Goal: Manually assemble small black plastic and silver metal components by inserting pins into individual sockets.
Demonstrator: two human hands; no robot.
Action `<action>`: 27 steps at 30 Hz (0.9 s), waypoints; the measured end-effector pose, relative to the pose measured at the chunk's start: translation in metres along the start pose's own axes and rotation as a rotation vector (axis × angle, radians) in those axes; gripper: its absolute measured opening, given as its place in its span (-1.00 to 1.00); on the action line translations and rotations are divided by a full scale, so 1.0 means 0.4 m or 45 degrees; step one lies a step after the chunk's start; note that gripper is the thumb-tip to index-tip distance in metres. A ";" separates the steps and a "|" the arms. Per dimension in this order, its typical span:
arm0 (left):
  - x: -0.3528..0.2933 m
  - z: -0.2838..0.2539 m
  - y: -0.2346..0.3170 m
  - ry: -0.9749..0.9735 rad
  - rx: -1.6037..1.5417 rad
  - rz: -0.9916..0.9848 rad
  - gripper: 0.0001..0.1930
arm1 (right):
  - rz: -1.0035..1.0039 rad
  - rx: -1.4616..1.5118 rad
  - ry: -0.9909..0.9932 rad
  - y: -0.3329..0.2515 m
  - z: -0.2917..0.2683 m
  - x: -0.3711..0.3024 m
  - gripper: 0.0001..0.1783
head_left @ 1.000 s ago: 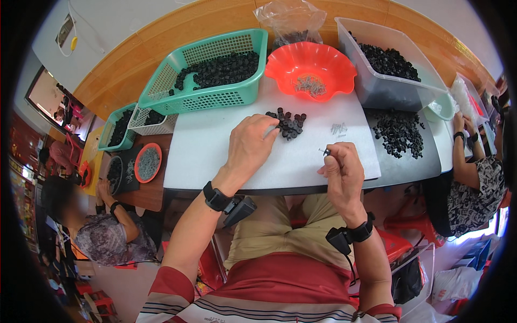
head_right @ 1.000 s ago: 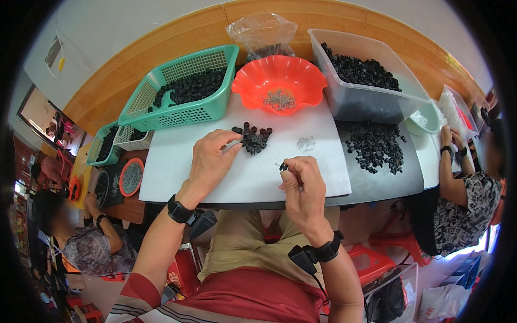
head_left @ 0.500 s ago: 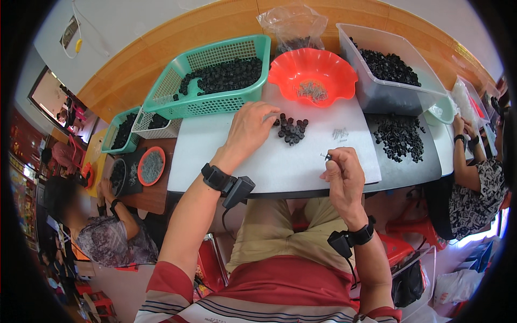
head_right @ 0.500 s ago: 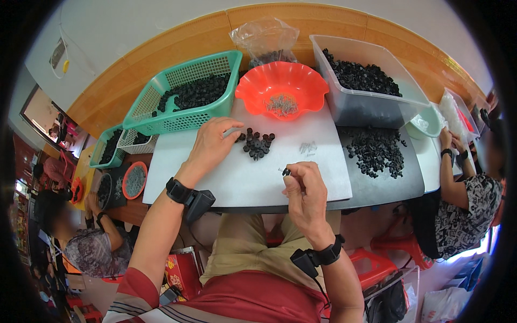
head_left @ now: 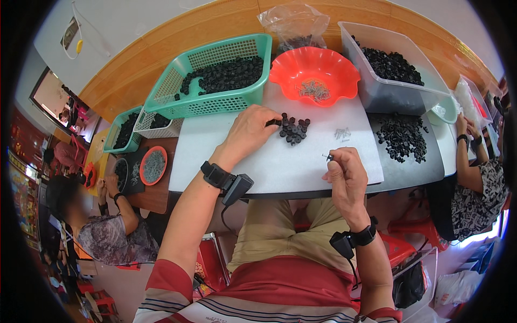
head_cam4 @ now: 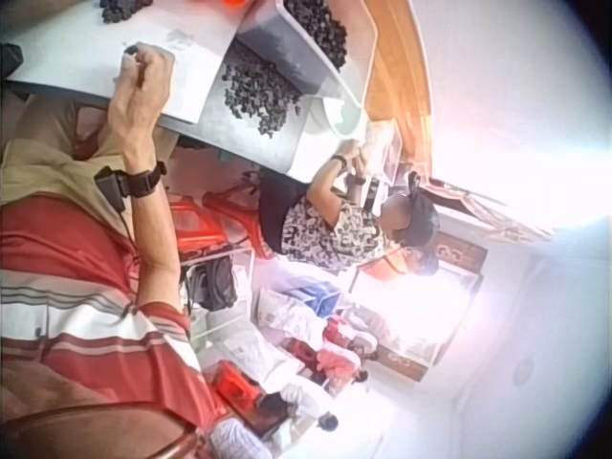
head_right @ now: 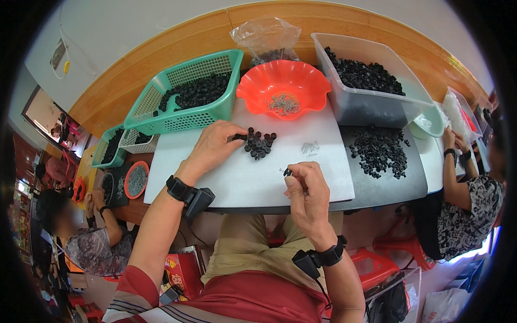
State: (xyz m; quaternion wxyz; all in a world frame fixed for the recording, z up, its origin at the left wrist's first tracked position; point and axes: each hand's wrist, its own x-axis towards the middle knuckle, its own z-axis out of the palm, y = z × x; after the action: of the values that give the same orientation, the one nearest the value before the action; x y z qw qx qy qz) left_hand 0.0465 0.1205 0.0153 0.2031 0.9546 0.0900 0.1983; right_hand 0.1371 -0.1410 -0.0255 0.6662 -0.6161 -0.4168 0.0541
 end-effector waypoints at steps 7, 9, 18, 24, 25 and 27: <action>-0.011 -0.009 0.023 0.026 -0.055 -0.034 -0.76 | 0.009 0.023 0.000 -0.001 -0.001 -0.001 -0.85; -0.019 -0.012 0.026 0.053 -0.078 -0.023 -0.76 | 0.009 0.028 0.005 -0.001 -0.001 -0.001 -0.85; -0.062 -0.011 0.043 0.066 0.038 0.078 -0.75 | 0.038 0.035 -0.005 -0.005 -0.002 0.004 -0.85; -0.085 -0.018 0.049 0.102 0.106 0.084 -0.77 | 0.086 0.123 0.012 0.005 -0.006 0.003 -0.84; -0.089 -0.020 0.051 0.098 0.091 0.056 -0.77 | 0.092 0.135 0.012 0.008 -0.006 0.003 -0.84; -0.096 -0.021 0.053 0.095 0.073 0.024 -0.77 | 0.101 0.146 0.009 0.006 -0.005 0.003 -0.84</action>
State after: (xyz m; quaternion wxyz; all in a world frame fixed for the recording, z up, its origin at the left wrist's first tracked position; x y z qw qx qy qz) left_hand 0.0102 0.0946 0.0181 0.1701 0.9528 0.0942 0.2330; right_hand 0.1403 -0.1414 -0.0265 0.6990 -0.5933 -0.3859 0.1021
